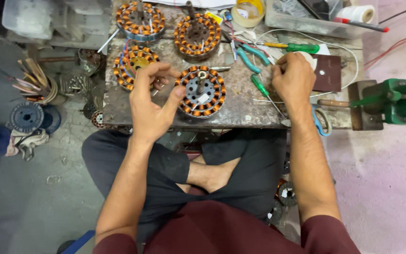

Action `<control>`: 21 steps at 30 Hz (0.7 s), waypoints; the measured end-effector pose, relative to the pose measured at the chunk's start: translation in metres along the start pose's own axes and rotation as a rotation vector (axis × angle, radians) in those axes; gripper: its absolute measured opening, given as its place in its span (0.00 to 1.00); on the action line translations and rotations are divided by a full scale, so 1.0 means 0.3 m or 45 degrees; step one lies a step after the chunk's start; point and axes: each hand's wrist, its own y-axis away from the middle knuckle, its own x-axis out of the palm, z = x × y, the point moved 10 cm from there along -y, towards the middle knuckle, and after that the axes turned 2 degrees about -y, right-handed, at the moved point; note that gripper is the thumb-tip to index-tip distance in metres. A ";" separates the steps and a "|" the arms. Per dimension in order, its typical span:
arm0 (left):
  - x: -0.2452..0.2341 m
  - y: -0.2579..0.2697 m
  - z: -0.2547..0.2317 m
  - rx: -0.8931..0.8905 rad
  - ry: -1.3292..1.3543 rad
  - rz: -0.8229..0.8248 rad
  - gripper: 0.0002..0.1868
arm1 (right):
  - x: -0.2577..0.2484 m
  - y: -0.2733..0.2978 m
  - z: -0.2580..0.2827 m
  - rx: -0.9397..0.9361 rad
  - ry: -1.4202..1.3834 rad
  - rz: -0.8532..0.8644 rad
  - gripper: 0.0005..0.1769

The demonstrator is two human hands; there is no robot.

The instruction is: The person is winding copper wire onto motor stators. They use a tool to guide the wire through slots, tie off sections with white string, and trim excess string with scissors.

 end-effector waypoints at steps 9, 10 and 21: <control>0.056 0.146 0.059 0.009 -0.123 0.191 0.62 | -0.030 0.009 -0.026 -0.088 0.198 -0.227 0.05; 0.071 0.150 0.088 -0.062 -0.094 0.206 0.63 | -0.057 0.015 -0.033 -0.078 0.179 -0.264 0.05; 0.118 0.140 0.147 -0.127 -0.087 0.070 0.66 | -0.104 0.268 -0.148 0.568 -1.545 -0.107 0.04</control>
